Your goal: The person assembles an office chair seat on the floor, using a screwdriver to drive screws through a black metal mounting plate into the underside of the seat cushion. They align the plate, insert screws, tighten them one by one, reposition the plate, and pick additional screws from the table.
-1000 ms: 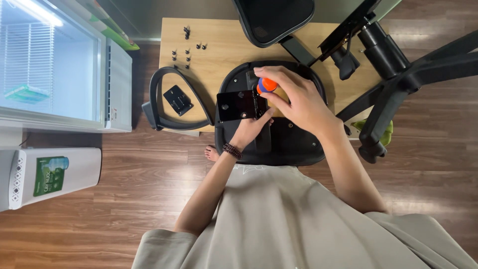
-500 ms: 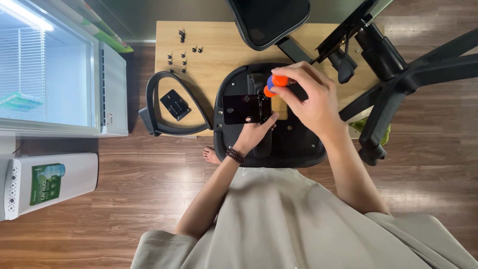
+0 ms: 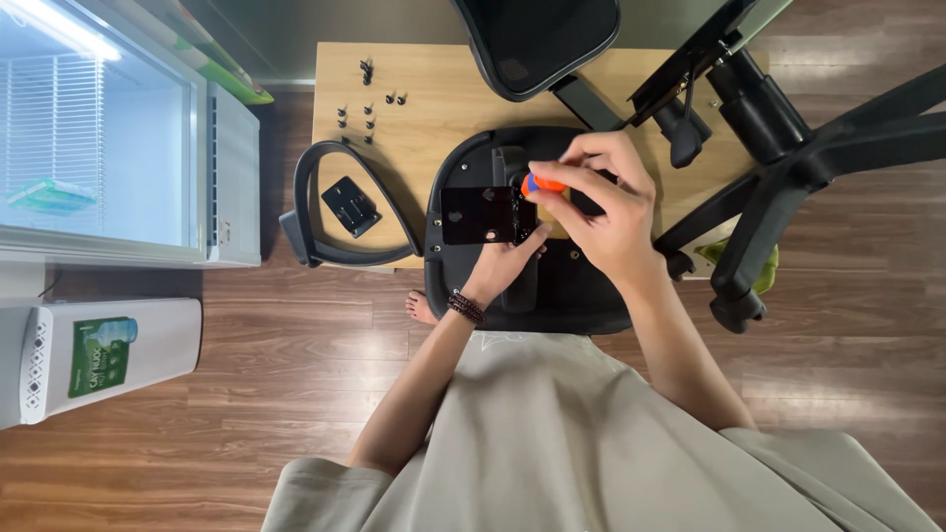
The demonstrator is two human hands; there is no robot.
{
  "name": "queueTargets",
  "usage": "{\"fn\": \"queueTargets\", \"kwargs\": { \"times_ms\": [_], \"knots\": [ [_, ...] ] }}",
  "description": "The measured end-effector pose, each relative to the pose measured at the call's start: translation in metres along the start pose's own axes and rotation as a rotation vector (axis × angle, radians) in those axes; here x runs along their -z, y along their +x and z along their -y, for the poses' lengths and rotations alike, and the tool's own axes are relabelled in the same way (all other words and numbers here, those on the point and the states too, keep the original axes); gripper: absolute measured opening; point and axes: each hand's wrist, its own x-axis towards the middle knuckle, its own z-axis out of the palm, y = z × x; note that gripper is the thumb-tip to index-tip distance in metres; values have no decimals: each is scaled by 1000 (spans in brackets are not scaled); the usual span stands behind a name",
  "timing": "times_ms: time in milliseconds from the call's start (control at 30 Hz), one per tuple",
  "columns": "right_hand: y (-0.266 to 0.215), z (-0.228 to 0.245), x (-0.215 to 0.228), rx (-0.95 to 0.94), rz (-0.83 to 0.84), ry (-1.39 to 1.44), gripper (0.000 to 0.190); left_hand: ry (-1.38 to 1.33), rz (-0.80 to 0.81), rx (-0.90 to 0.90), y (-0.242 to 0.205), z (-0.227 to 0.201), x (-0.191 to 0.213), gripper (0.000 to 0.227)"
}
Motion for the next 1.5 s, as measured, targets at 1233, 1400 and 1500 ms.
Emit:
{"fn": "queueTargets", "kwargs": {
  "times_ms": [1233, 1400, 1500],
  "knots": [
    [-1, 11, -6, -63, -129, -48, 25, -140, 13, -22, 0, 13, 17, 21],
    [0, 12, -13, -142, -176, 42, 22, -8, -14, 57, 7, 31, 26, 22],
    [-3, 10, -11, -155, -229, 52, 20, -16, -16, 58, 6, -3, 12, 19]
  ]
}}
